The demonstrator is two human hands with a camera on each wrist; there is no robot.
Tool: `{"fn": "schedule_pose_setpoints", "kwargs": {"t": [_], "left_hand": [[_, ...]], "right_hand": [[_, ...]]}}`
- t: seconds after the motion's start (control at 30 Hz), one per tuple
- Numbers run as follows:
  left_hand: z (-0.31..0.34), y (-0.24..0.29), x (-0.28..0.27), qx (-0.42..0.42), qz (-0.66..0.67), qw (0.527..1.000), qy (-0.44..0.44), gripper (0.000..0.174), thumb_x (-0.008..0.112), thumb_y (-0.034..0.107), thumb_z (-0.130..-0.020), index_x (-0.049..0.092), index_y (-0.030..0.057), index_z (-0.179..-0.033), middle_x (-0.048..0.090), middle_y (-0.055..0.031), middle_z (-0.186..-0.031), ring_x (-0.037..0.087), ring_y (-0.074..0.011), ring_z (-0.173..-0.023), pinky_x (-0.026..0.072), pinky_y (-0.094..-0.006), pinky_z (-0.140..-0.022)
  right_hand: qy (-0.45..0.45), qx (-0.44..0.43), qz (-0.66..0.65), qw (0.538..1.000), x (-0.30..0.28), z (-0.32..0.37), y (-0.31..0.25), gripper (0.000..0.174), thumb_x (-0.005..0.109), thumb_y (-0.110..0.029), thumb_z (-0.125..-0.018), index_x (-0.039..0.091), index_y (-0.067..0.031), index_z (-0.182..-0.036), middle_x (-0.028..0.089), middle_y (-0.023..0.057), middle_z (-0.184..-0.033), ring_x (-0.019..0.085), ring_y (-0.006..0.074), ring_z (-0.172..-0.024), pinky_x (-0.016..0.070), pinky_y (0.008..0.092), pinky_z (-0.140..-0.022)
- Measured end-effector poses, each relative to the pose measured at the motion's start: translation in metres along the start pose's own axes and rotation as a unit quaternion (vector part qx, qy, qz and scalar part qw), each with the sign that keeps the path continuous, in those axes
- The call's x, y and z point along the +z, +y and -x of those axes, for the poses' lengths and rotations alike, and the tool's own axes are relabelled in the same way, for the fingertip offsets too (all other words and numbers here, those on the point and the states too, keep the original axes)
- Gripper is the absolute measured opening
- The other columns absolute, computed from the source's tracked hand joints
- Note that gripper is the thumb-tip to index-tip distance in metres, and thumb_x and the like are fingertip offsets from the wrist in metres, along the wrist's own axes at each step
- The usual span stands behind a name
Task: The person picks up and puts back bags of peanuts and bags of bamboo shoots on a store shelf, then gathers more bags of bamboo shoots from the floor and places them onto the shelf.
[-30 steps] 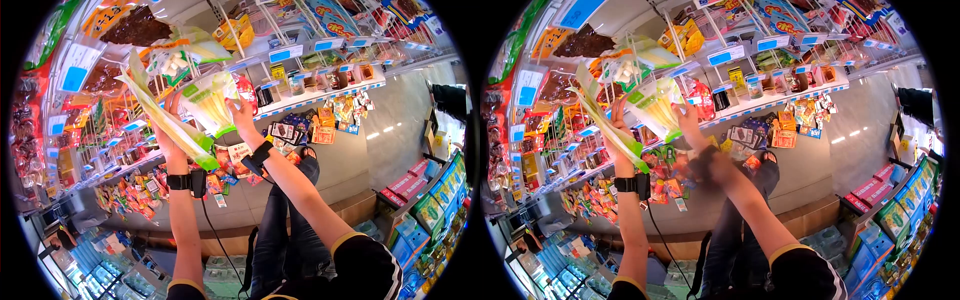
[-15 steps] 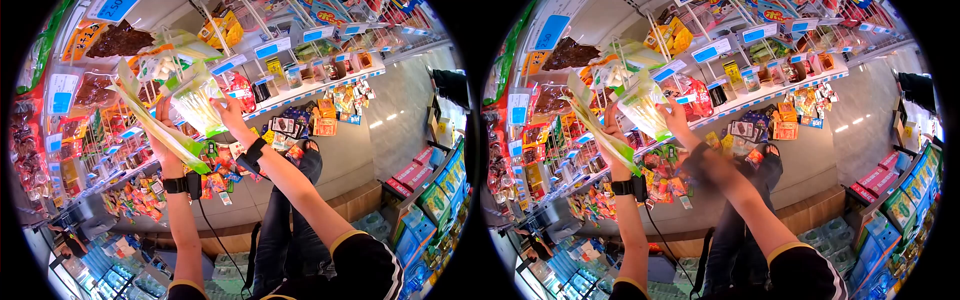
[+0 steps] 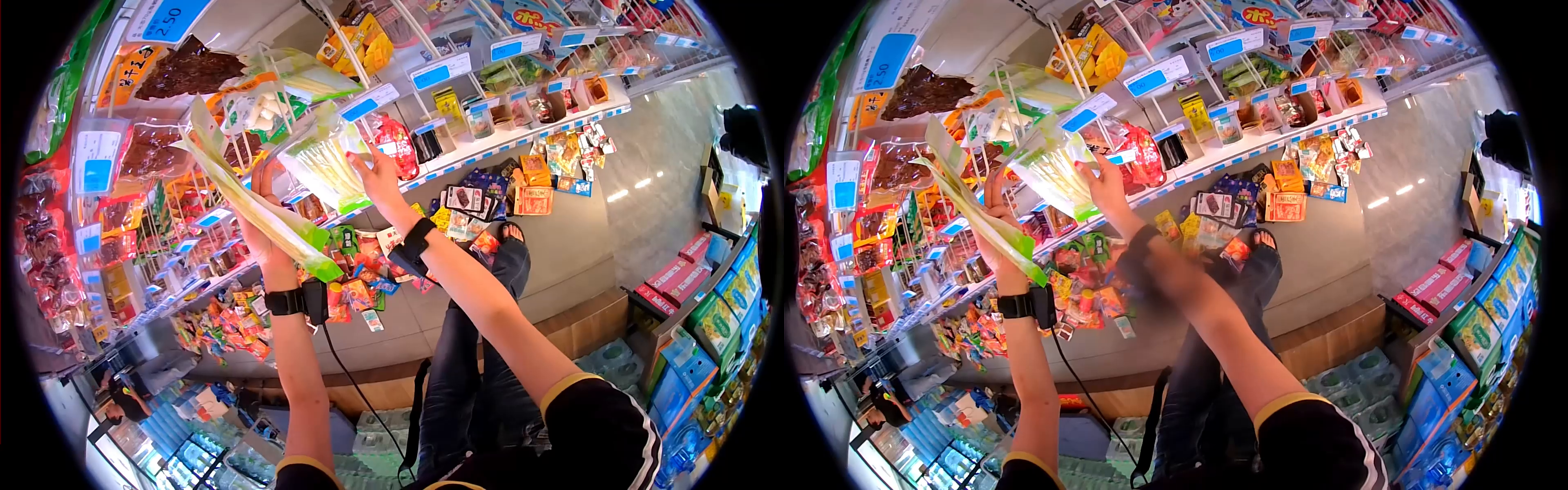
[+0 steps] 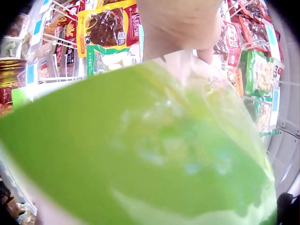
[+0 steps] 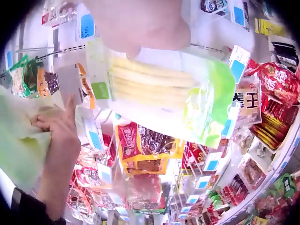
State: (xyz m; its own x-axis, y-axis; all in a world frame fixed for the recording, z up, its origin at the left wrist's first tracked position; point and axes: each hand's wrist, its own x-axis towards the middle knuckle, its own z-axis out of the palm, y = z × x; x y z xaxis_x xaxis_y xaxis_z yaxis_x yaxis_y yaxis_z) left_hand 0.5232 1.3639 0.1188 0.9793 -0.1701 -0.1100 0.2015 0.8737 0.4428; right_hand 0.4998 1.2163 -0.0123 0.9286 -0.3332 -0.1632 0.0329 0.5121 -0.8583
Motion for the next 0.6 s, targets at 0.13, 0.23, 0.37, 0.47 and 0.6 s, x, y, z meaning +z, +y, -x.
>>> {"fn": "schedule_pose_setpoints", "kwargs": {"t": [0.13,0.23,0.37,0.47,0.6], "left_hand": [[0.001,0.001,0.0,0.007,-0.022,1.0,0.004,0.059,0.044,0.011,-0.092,0.011,0.0,-0.141,0.014,-0.021,-0.146,0.043,-0.0186,-0.12,0.0492,-0.0195,-0.071],[-0.001,0.001,-0.004,0.02,-0.006,1.0,0.007,0.058,0.044,0.01,-0.093,0.012,-0.0014,-0.14,0.014,-0.0208,-0.146,0.026,-0.0216,-0.132,0.0487,-0.0191,-0.071],[0.0,0.001,-0.009,0.015,0.015,1.0,0.0,0.058,0.044,0.009,-0.092,0.013,-0.0024,-0.14,0.016,-0.0202,-0.146,0.024,-0.0224,-0.134,0.0487,-0.0189,-0.071],[-0.002,0.0,-0.014,0.067,-0.22,0.973,-0.006,0.054,0.044,0.031,-0.093,0.027,0.0084,-0.138,0.032,-0.0231,-0.136,0.031,-0.0318,-0.127,0.0235,-0.0369,-0.103],[0.0,0.003,-0.018,0.025,-0.093,0.995,-0.004,0.053,0.045,0.035,-0.093,0.029,0.011,-0.138,0.034,-0.0232,-0.135,0.032,-0.0324,-0.127,0.0194,-0.0386,-0.109]], "right_hand": [[-0.022,0.012,-0.029,0.999,-0.003,0.005,-0.006,0.025,0.06,-0.017,-0.086,0.059,0.0011,-0.103,0.065,0.0042,-0.088,0.055,0.0071,-0.077,0.0435,0.0248,-0.07],[-0.047,-0.002,-0.021,0.999,-0.003,0.007,-0.009,0.024,0.06,-0.018,-0.086,0.059,0.0007,-0.101,0.064,0.0048,-0.087,0.054,0.0086,-0.078,0.0434,0.0263,-0.072],[-0.023,-0.023,0.022,0.999,0.006,-0.002,-0.016,0.024,0.059,-0.017,-0.086,0.058,0.0005,-0.102,0.064,0.007,-0.087,0.056,0.011,-0.081,0.0434,0.0271,-0.073],[0.007,-0.114,0.095,0.989,0.005,-0.023,-0.001,0.025,0.059,-0.015,-0.085,0.058,0.0005,-0.104,0.065,0.0108,-0.088,0.058,0.0146,-0.081,0.044,0.0283,-0.073],[0.035,-0.048,0.108,0.992,-0.013,-0.024,0.025,0.028,0.058,-0.013,-0.087,0.056,0.0001,-0.111,0.066,0.0056,-0.093,0.056,0.0073,-0.08,0.044,0.0242,-0.073]]}}
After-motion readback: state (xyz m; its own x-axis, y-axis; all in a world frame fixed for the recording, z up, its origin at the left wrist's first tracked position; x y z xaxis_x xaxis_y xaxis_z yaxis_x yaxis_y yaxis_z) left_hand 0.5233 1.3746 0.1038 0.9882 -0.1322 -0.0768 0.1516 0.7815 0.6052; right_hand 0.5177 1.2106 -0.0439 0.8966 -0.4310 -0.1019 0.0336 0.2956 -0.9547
